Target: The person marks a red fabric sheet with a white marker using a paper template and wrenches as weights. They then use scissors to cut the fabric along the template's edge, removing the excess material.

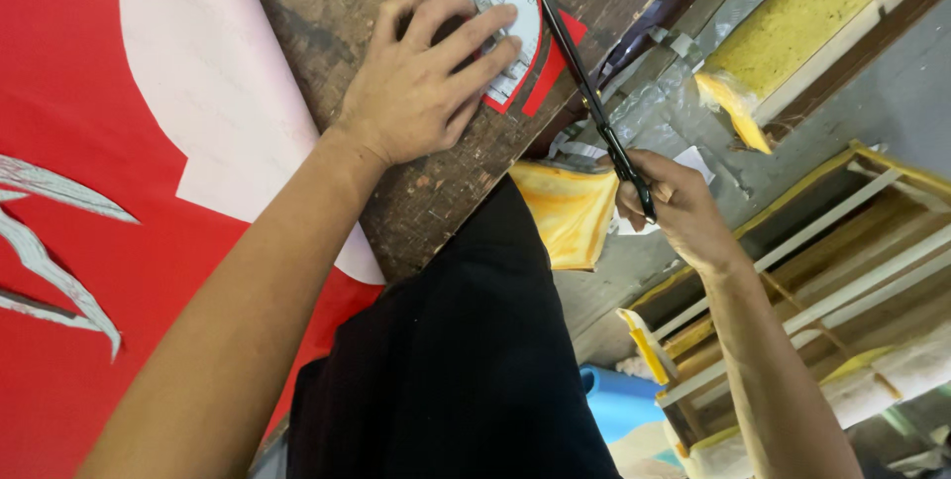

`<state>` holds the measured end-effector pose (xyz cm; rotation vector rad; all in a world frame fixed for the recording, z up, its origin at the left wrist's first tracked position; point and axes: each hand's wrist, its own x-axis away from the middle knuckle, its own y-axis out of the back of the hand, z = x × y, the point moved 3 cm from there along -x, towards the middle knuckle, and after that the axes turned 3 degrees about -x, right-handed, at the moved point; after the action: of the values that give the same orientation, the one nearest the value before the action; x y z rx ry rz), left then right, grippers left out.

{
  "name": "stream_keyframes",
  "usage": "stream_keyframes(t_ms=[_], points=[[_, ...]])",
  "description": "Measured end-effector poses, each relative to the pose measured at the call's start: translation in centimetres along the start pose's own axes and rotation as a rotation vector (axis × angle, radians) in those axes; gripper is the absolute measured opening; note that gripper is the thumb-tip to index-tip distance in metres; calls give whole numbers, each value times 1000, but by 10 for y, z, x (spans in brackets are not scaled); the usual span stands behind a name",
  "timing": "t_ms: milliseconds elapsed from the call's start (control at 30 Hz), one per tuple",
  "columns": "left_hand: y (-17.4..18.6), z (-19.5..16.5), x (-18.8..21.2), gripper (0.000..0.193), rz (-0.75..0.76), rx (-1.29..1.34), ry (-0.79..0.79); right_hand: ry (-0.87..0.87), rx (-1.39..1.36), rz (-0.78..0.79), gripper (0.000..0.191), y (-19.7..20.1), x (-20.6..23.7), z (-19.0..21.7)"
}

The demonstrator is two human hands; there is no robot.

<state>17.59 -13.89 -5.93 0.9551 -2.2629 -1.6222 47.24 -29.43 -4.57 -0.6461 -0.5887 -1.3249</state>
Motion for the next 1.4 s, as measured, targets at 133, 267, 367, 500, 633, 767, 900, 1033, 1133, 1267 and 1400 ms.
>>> stream_keyframes(t_ms=[133, 267, 367, 500, 633, 767, 900, 1033, 1133, 1267, 1400], points=[[2, 2, -3, 50, 3, -19, 13, -10, 67, 4, 39, 12, -14, 6], [4, 2, -6, 54, 31, -44, 8, -5, 56, 64, 41, 19, -17, 19], [4, 3, -7, 48, 14, -61, 29, -67, 96, 42, 43, 24, -20, 27], [4, 3, -6, 44, -3, -72, 40, -71, 154, 84, 47, 30, -30, 38], [5, 3, -6, 46, -5, -75, 40, -75, 134, 132, 50, 35, -37, 45], [6, 5, -8, 47, 3, -62, 58, -80, 135, 132, 51, 38, -41, 49], [5, 6, -9, 49, 9, -22, 61, -32, 114, 180, 50, 36, -52, 52], [2, 6, -8, 48, 26, -22, 68, -58, 127, 205, 49, 39, -56, 56], [2, 6, -8, 48, 39, -30, 64, -50, 163, 203, 50, 42, -57, 61], [4, 7, -9, 49, 20, -21, 71, -59, 142, 232, 48, 44, -67, 67], [2, 9, -10, 56, 82, 4, 86, -116, 119, 246, 45, 48, -72, 70]])
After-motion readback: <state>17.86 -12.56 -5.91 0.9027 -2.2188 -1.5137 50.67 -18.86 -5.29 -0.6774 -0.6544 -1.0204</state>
